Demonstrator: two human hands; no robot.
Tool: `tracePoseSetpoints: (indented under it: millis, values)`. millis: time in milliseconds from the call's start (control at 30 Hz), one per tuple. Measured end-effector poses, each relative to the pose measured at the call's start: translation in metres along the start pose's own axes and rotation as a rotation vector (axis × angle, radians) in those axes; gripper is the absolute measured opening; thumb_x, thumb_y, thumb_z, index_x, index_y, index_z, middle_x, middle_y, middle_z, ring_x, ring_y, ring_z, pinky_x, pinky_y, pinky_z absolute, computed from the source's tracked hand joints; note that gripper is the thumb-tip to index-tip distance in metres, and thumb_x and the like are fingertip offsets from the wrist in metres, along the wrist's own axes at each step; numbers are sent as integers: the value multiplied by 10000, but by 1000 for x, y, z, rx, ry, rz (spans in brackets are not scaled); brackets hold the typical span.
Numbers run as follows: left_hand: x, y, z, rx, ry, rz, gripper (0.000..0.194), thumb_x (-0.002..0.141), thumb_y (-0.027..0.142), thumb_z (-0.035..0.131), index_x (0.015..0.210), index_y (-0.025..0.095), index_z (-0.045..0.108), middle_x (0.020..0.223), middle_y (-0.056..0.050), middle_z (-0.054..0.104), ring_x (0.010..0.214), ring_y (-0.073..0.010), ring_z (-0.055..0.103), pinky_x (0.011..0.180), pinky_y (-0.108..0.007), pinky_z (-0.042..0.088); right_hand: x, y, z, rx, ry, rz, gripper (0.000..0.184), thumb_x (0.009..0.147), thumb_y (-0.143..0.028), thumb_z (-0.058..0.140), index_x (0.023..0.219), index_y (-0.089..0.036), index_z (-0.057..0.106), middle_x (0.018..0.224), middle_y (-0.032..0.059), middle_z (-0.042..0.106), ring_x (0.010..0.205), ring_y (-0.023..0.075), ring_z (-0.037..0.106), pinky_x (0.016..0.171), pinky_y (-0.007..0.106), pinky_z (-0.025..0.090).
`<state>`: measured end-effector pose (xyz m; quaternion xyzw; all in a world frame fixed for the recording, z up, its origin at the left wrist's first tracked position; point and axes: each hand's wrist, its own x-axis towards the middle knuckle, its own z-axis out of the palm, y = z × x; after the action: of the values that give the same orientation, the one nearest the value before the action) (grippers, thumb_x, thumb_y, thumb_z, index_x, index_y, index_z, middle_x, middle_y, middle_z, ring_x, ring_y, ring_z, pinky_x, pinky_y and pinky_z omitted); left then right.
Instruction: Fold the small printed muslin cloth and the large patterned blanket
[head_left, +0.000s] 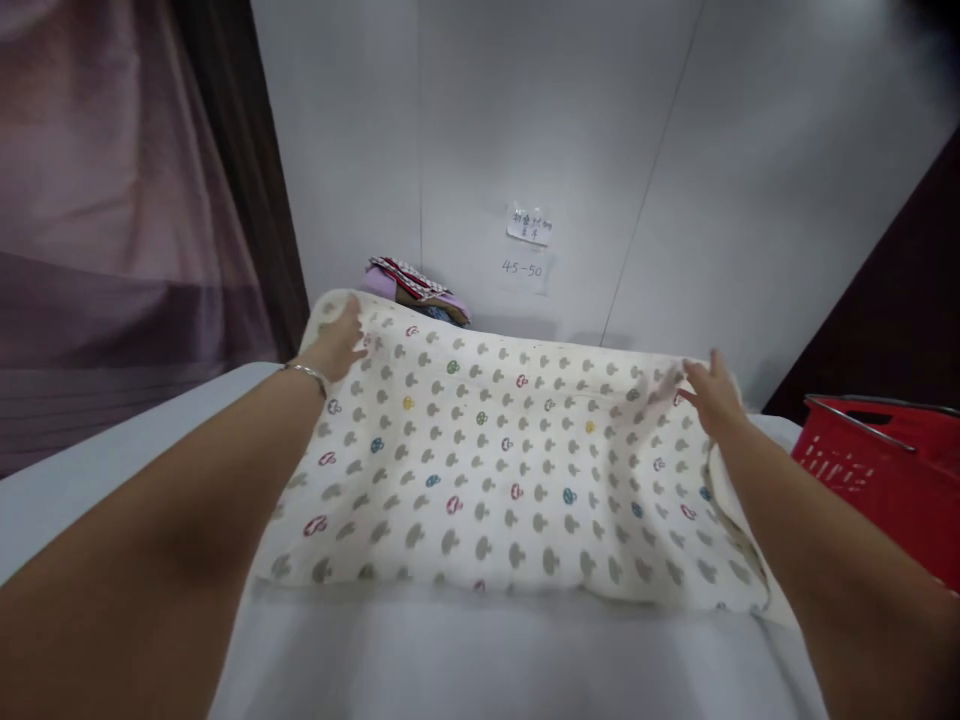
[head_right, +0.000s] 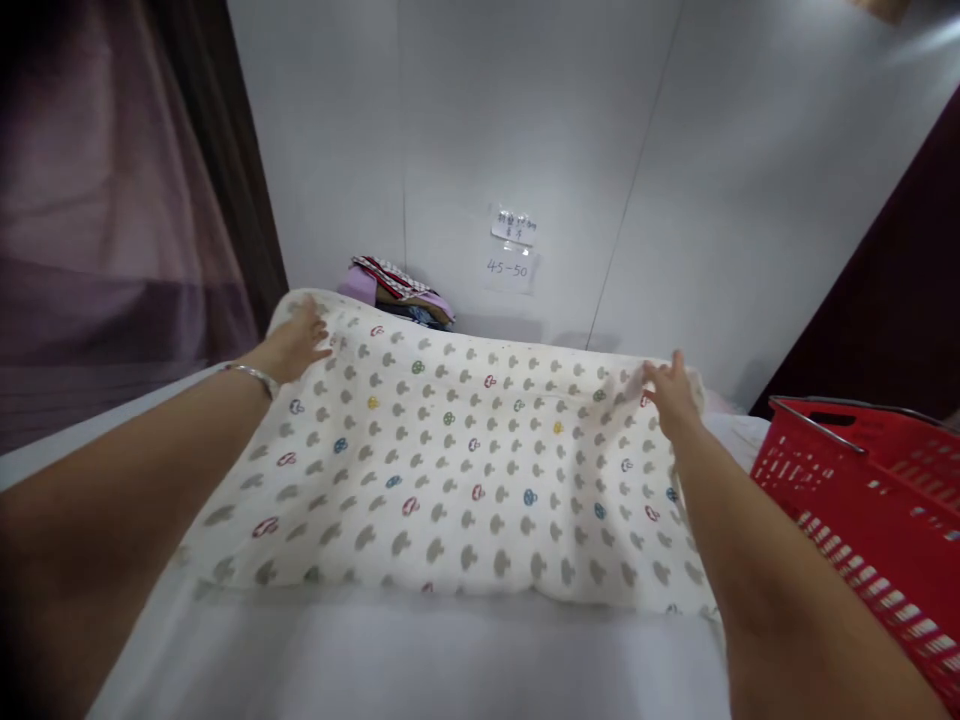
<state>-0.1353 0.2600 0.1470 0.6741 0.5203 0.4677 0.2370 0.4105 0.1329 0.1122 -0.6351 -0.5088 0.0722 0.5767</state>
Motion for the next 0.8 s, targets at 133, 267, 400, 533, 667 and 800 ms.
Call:
tracePoseSetpoints:
  millis: [133, 267, 400, 533, 667, 800]
  values:
    - [-71, -16, 36, 212, -169, -75, 651, 914, 555, 240, 1281, 55, 437, 1410, -140, 375, 1274, -248, 367, 1049, -367, 306, -87, 4, 10, -63, -311, -12, 573, 806, -478, 541, 1329, -275, 424, 1377, 102, 432, 1178, 275, 486, 908, 427, 458]
    - [-183, -53, 22, 531, -476, 158, 510, 829, 588, 408, 1208, 285, 566, 1438, 10, 353, 1292, -246, 369, 1071, -359, 311, -208, 35, -28, -328, -666, -180, 381, 840, -409, 504, 1194, -291, 581, 1430, 32, 365, 1285, 268, 367, 1043, 458, 335]
    - [-248, -84, -9, 718, -539, 337, 523, 788, 466, 516, 1298, 363, 462, 1422, 39, 373, 1304, -251, 351, 1062, -390, 328, -262, 81, -75, -575, -684, -288, 474, 819, -277, 460, 1291, -272, 501, 1417, 36, 385, 1311, 253, 325, 1075, 470, 283]
    - [-250, -94, -11, 801, -456, 248, 521, 749, 211, 423, 1256, 266, 532, 1336, -16, 494, 1225, -228, 459, 1033, -389, 350, -245, 108, -85, -850, -576, -313, 525, 746, -135, 402, 1248, -174, 552, 1310, 91, 514, 1239, 254, 431, 1050, 465, 310]
    - [-234, -87, 0, 826, -326, 103, 513, 655, 111, 415, 1109, 208, 635, 1209, -51, 605, 1155, -236, 521, 1011, -391, 352, -215, 103, -80, -1033, -505, -199, 512, 711, -90, 388, 1156, -182, 624, 1214, 89, 594, 1167, 259, 506, 969, 439, 388]
    - [-229, -66, -11, 824, -296, 55, 449, 625, 110, 413, 974, 200, 681, 1083, -69, 669, 1075, -257, 573, 950, -377, 402, -206, 88, -101, -1010, -462, -129, 510, 672, -113, 406, 1104, -211, 657, 1153, 51, 635, 1068, 256, 583, 910, 385, 449]
